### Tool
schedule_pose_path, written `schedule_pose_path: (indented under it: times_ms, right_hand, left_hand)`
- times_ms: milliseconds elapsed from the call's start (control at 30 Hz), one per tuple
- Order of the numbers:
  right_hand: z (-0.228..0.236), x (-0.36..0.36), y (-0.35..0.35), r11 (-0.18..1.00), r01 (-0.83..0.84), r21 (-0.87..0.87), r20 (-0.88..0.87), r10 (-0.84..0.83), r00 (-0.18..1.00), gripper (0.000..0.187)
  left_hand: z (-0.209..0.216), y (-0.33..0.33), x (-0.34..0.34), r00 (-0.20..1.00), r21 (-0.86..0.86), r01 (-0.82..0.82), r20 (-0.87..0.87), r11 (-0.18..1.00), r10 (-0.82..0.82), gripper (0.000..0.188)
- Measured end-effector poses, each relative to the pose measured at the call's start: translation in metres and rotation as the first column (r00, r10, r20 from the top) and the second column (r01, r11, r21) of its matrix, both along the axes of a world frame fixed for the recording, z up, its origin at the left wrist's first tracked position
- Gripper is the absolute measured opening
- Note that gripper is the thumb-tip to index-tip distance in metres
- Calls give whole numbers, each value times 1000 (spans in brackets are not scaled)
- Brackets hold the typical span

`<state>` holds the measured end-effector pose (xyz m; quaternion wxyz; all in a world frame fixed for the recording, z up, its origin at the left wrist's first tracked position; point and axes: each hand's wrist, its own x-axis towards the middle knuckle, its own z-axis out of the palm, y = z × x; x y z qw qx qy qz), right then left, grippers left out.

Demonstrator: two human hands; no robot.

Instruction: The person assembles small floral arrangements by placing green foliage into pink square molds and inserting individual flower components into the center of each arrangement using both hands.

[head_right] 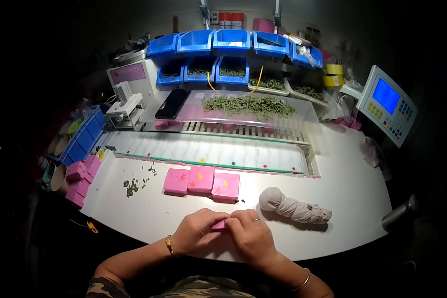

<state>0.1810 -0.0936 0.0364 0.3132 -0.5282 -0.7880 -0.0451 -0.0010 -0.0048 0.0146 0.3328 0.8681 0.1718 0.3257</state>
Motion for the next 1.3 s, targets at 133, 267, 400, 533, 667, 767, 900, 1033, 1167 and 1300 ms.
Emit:
schedule_pose_path:
  times_ms: [133,267,400,533,667,767,900,1033,1167,1300]
  right_hand:
    - [5,-10,2,998,58,-27,9,-57,998,15]
    - [11,-19,1,992,121,-36,172,-114,979,16]
    - [11,-23,-2,994,102,-46,159,-93,983,19]
    - [-6,-18,-22,996,79,-39,200,-69,977,19]
    - [-30,-11,-43,999,-6,52,124,-1,992,19]
    - [-27,-17,-46,997,33,76,-24,-31,999,17]
    - [-21,-17,-34,1000,25,4,-45,-25,999,17]
    - [-7,-27,-7,980,199,1,-86,-199,976,32]
    - [-4,-28,4,985,171,-3,-69,-171,983,42]
    - [-8,-29,2,986,166,-26,-102,-167,981,44]
  left_hand:
    - [2,-5,1,999,-58,7,-32,998,-9,32]
    - [1,-8,6,1000,-195,0,1,981,0,28]
    - [-5,1,12,999,-168,-3,46,986,11,28]
    - [-15,23,10,988,-635,-156,-115,757,108,30]
    - [-17,30,7,992,-625,-123,-75,771,97,30]
    - [-12,33,9,997,-668,-79,-55,740,57,29]
    - [-12,32,7,999,-803,-11,18,596,43,22]
    - [-10,27,3,998,-795,6,40,606,43,19]
    - [-17,24,0,992,-815,59,113,577,59,24]
    - [-18,24,0,991,-791,59,121,609,61,25]
